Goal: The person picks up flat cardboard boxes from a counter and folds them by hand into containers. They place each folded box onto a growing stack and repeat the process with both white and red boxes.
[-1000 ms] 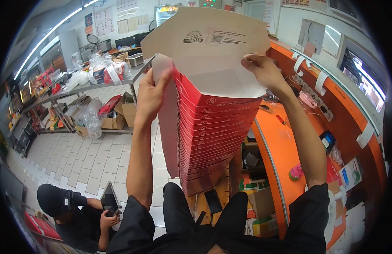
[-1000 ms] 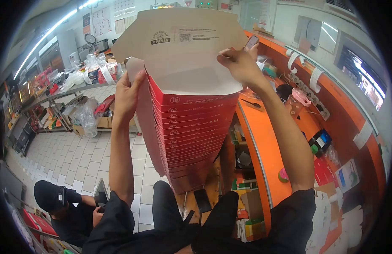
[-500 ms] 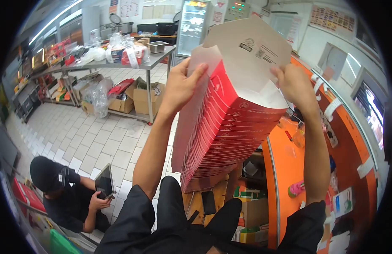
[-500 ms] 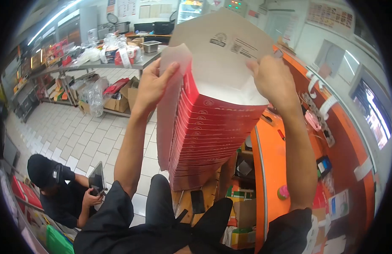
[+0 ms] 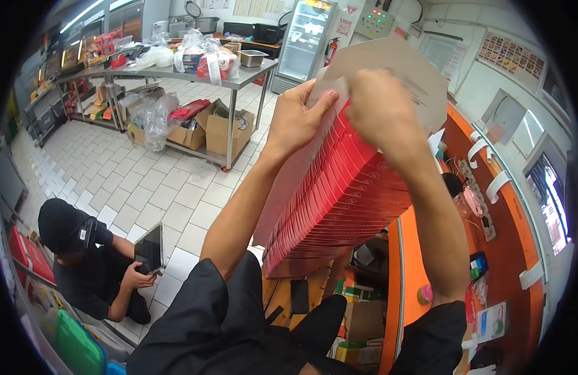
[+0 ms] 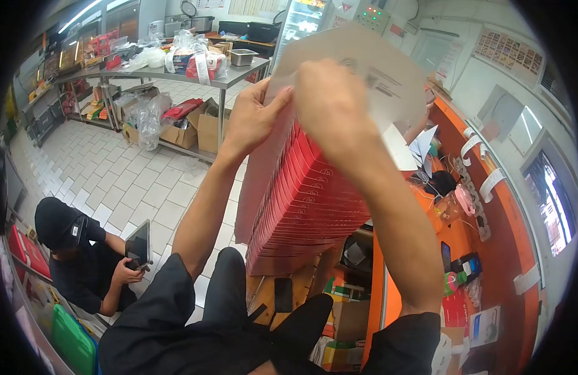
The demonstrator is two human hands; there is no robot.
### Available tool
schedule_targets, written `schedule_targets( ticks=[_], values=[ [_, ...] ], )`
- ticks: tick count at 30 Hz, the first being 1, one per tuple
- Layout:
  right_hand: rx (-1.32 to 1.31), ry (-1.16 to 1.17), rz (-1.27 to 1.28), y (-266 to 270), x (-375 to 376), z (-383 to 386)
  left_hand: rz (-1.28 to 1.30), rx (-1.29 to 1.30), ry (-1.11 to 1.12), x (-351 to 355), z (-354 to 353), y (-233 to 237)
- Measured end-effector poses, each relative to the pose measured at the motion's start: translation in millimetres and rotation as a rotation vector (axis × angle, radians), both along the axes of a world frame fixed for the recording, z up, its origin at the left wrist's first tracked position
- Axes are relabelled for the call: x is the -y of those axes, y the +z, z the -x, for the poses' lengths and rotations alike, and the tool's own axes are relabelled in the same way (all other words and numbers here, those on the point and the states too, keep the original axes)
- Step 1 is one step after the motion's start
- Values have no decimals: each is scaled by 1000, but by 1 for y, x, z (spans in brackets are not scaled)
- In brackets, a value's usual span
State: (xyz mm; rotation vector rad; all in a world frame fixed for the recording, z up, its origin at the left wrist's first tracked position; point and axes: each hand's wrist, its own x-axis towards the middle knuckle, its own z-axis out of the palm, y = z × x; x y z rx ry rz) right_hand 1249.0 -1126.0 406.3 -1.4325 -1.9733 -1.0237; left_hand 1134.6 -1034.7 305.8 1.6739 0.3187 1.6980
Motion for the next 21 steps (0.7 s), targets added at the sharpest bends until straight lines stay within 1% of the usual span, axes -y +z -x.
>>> schedule_targets(
  ticks=[2,3,5,6,8,9,11,12,13,15,16,17,18,19,21],
  values=[
    [155,96,123,-8,-2,11,-40,9,11,-1,0,0],
    [149,90,122,-6,-4,11,-26,-3,39,-2,2,-1],
    [81,109,299,1,-11,6,-13,-27,47,-2,2,-3],
    [67,93,293,0,-12,3,-26,-11,43,-3,-1,-4],
    [130,233,248,-3,-14,2,-78,12,62,-5,-6,-4],
    [108,214,240,0,-16,0,-86,-7,39,-5,-7,-6],
    [130,21,604,16,-16,2,63,15,-91,1,-2,-3],
    [90,-97,713,22,-21,-7,91,-78,-76,-3,5,-4],
    [65,-114,703,27,-13,-18,79,-96,-98,0,3,-1],
    [-305,-73,707,42,12,-46,125,46,-155,10,1,4],
    [-313,-85,700,43,15,-70,162,14,-76,14,0,8],
    [-323,-121,564,40,12,-100,159,11,-88,18,-1,12],
    [-330,-155,426,34,11,-125,186,-63,2,21,-2,16],
    [-333,-163,418,23,14,-143,210,-136,94,23,-3,19],
    [-321,-148,410,2,25,-165,204,-131,80,18,-5,18]
  ],
)
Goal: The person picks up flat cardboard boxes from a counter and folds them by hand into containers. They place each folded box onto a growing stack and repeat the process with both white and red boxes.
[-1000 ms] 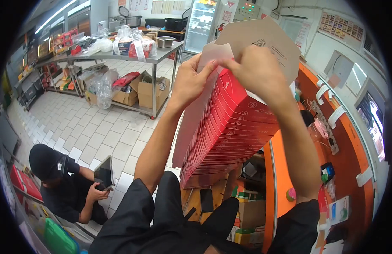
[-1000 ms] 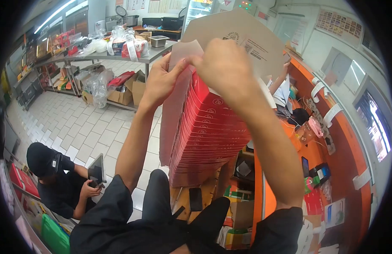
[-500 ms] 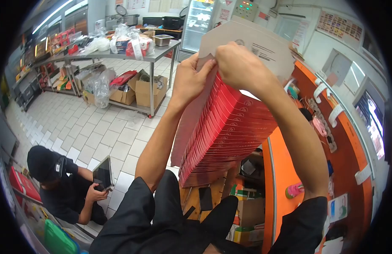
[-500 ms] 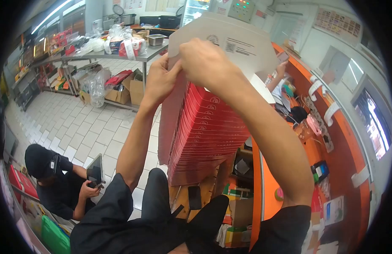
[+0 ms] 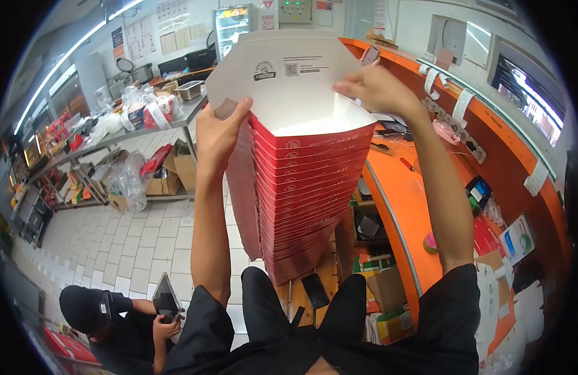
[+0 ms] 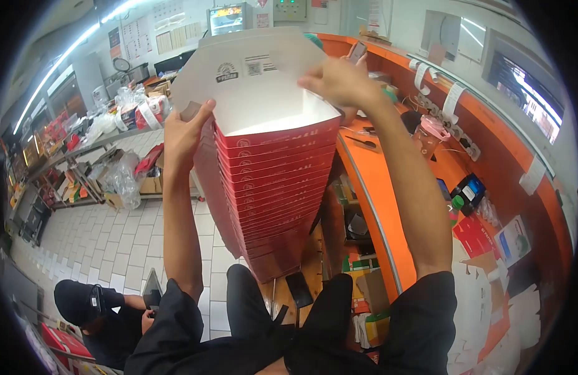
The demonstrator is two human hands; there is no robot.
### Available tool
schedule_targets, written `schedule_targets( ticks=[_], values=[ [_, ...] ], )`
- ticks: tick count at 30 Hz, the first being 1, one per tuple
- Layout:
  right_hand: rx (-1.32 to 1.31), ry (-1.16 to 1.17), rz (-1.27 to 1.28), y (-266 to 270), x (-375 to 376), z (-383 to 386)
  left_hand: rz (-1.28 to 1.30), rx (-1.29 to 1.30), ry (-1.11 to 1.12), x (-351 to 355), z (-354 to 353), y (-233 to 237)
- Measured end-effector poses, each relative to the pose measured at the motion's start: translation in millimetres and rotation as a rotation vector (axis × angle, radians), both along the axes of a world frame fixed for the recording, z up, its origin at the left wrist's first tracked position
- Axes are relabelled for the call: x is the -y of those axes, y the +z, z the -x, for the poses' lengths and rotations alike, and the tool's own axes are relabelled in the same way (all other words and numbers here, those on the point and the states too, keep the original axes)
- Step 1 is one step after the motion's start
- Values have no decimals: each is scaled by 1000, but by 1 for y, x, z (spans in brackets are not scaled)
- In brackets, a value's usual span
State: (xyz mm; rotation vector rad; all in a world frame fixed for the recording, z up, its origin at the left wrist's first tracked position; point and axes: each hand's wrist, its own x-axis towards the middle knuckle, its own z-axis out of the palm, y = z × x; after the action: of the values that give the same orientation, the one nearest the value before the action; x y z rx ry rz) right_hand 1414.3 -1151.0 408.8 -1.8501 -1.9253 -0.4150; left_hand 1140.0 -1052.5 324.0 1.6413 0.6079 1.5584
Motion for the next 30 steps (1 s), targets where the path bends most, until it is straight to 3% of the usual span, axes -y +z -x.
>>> schedule_targets(
  ticks=[2,6,12,13,14,15,16,18,19,21,22,23,24,25,30],
  values=[
    [86,-173,-98,-10,15,17,40,30,-37,-7,-1,-1],
    [-22,67,-46,-16,-13,-7,65,-63,-10,-2,0,4],
    [-138,-52,127,-11,-10,-5,-2,-59,-96,-9,2,5],
    [-181,58,70,-13,-7,-13,-10,-79,-103,-11,1,2],
    [-223,166,7,-18,-4,-20,-84,-78,16,-12,0,-1],
    [-533,264,77,-24,1,-27,-161,-73,133,-14,0,-5],
    [-548,258,63,-31,8,-30,-172,-88,122,-12,-1,-6],
    [-605,500,-109,-53,20,-36,-422,114,480,-6,-1,-10],
    [-651,699,-179,-65,22,-39,-434,111,465,4,-2,-9],
    [-631,686,-246,-96,28,-37,-778,94,149,32,-3,1],
    [-609,685,-295,-110,31,-32,-784,91,143,40,-1,6],
    [-823,737,-281,-121,29,-25,-920,-231,88,46,2,10],
    [-827,741,-284,-123,28,-25,-1040,-562,34,50,4,12],
    [-786,713,-321,-126,27,-26,-902,-514,8,48,0,8],
    [-612,653,-528,-135,30,-24,-828,-582,-48,45,5,10]
  ],
)
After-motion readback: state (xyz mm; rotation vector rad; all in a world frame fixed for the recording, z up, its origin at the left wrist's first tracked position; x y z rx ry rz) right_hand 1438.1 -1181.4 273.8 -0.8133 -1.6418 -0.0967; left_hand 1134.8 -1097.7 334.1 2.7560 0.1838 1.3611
